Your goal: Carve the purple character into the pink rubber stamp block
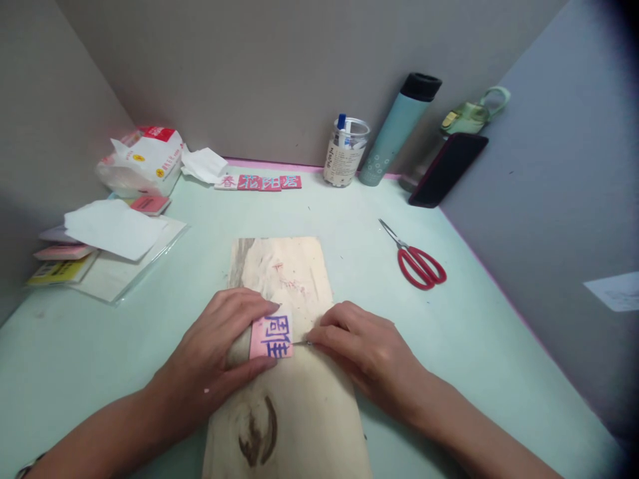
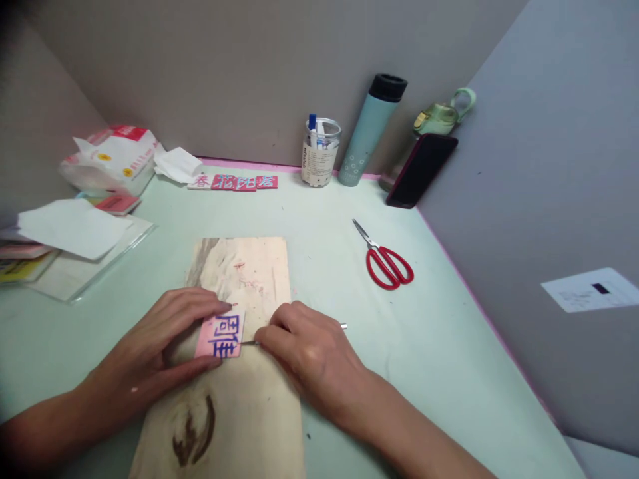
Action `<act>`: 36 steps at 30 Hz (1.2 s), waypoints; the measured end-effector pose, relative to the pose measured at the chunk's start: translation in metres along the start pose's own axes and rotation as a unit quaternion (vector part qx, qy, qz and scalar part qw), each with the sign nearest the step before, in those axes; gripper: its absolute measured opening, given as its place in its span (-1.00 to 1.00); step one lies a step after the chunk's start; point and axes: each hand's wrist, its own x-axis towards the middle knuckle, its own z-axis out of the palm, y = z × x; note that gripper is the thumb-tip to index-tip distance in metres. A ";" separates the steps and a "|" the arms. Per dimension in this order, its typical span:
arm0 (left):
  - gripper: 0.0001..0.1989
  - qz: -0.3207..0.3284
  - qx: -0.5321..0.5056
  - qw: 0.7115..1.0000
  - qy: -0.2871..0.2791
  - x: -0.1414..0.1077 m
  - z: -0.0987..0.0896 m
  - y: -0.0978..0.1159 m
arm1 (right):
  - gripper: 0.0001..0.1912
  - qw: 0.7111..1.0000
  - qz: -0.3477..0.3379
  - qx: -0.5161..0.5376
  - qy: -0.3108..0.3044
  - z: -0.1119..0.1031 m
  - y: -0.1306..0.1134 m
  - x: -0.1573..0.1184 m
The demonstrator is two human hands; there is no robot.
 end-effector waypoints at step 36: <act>-0.62 0.002 0.013 1.000 -0.011 -0.001 0.000 0.000 | -0.76 0.999 -0.030 -0.008 0.028 0.003 0.003 0.005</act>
